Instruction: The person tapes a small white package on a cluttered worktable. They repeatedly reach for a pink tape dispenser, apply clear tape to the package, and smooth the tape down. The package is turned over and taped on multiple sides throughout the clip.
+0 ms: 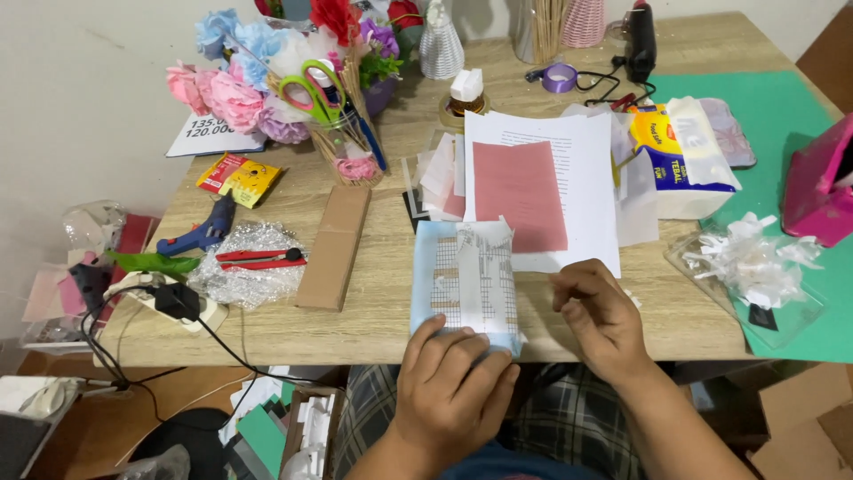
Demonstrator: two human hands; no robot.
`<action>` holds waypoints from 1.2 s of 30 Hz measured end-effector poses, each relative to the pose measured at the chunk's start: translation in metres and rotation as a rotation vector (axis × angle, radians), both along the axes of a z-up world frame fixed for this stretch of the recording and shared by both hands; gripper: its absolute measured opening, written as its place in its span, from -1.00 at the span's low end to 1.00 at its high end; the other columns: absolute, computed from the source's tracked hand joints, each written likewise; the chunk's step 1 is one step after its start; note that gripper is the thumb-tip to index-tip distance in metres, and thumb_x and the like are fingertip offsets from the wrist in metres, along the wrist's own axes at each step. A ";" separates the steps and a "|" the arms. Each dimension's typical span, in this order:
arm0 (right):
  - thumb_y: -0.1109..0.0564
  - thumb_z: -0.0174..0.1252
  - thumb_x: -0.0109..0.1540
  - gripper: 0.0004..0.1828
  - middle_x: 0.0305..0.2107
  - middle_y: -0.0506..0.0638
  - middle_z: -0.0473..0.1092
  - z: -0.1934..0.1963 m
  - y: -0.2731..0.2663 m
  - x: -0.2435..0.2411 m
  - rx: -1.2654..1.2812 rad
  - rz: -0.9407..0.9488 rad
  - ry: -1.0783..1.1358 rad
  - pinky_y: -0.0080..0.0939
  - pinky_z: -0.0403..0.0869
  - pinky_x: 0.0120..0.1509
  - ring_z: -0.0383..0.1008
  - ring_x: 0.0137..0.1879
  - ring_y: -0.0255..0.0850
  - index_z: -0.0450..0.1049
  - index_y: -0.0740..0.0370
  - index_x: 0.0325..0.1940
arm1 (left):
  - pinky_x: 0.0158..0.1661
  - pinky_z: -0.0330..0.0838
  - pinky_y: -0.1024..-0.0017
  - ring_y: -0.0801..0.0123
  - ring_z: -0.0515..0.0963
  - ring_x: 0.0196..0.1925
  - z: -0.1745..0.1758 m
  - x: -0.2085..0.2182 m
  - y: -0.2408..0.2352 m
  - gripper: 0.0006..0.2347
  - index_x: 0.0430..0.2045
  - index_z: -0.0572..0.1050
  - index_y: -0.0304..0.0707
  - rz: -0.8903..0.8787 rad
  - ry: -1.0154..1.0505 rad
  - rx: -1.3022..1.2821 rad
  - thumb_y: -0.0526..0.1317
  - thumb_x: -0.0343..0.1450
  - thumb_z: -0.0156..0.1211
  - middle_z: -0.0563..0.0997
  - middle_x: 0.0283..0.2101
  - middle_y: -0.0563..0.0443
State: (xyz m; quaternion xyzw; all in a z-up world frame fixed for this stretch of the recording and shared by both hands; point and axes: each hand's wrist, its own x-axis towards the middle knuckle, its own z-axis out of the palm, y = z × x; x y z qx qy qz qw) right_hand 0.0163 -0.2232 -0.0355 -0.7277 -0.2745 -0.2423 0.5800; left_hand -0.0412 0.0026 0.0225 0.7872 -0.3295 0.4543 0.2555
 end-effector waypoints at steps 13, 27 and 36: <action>-0.48 -0.28 0.32 -0.09 0.15 0.13 0.28 -0.057 0.012 0.009 0.071 0.058 0.308 -0.10 0.40 0.26 0.33 0.24 -0.09 0.34 0.39 0.29 | 0.38 0.06 -0.10 -0.07 0.10 0.54 -0.037 0.006 0.031 -0.34 0.39 0.07 -0.32 0.021 0.765 -0.373 0.18 0.49 -0.14 0.11 0.49 -0.31; 0.09 0.63 -0.41 0.41 0.18 0.10 0.24 -0.067 0.028 -0.007 -0.048 -0.197 0.449 -0.13 0.18 0.50 0.25 0.36 -0.18 -0.10 0.25 0.34 | 0.45 -0.28 -0.06 0.00 -0.32 0.63 -0.008 -0.011 0.036 -0.05 0.45 -0.33 -0.34 -0.446 1.085 -0.301 0.32 0.36 -0.04 -0.31 0.59 -0.27; 0.05 0.31 0.10 0.07 0.48 0.43 -0.10 -0.018 -0.002 -0.002 -0.440 -0.226 -0.530 0.47 0.10 0.72 -0.06 0.65 0.40 -0.09 0.18 0.59 | 0.38 0.19 0.15 0.07 0.28 0.46 -0.021 0.003 0.038 -0.29 0.39 0.04 -0.35 -0.534 0.944 -0.391 0.14 0.44 0.07 0.27 0.38 -0.24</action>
